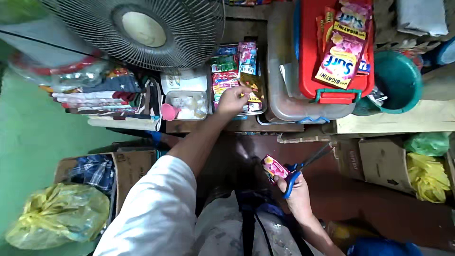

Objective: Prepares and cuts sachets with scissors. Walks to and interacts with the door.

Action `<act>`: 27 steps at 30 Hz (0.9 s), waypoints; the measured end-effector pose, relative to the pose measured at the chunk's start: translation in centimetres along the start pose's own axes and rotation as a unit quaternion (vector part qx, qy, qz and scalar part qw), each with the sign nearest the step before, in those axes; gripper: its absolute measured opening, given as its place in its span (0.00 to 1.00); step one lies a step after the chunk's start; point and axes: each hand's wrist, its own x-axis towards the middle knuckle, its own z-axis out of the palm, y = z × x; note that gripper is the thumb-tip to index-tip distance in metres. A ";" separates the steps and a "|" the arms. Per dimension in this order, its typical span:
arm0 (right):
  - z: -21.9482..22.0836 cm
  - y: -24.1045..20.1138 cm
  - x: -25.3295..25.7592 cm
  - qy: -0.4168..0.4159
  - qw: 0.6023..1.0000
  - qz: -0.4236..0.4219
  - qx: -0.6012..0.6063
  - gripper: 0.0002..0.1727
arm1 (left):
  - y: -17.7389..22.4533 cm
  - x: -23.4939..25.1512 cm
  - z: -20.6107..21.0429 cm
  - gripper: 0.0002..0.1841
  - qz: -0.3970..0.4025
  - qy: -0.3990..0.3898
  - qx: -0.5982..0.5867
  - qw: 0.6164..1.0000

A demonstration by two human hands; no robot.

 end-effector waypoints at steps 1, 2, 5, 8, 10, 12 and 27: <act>-0.5 0.1 0.3 0.001 1.000 0.004 -0.003 0.22 | 0.1 2.0 0.2 0.16 0.010 0.003 0.032 0.999; -0.9 0.2 0.6 0.002 1.000 0.009 -0.001 0.22 | 0.1 3.8 0.6 0.17 0.015 0.004 0.054 0.998; -1.9 0.3 1.4 0.018 1.000 0.023 0.002 0.22 | -0.9 8.3 1.7 0.18 0.015 0.001 0.131 0.991; -2.5 -0.3 2.2 0.032 0.999 0.039 -0.004 0.22 | -2.5 10.7 2.9 0.18 0.003 -0.012 0.178 0.984; -2.8 -0.5 2.8 0.035 0.998 0.049 0.000 0.22 | -3.5 11.4 3.3 0.18 0.000 -0.005 0.168 0.986; -3.0 -0.4 3.3 0.033 0.998 0.056 0.007 0.22 | -4.7 11.8 3.6 0.17 0.018 0.009 0.152 0.988; -2.2 -1.3 1.9 -0.025 0.997 -0.064 -0.041 0.18 | -2.2 0.5 3.9 0.21 0.052 -0.027 0.064 0.996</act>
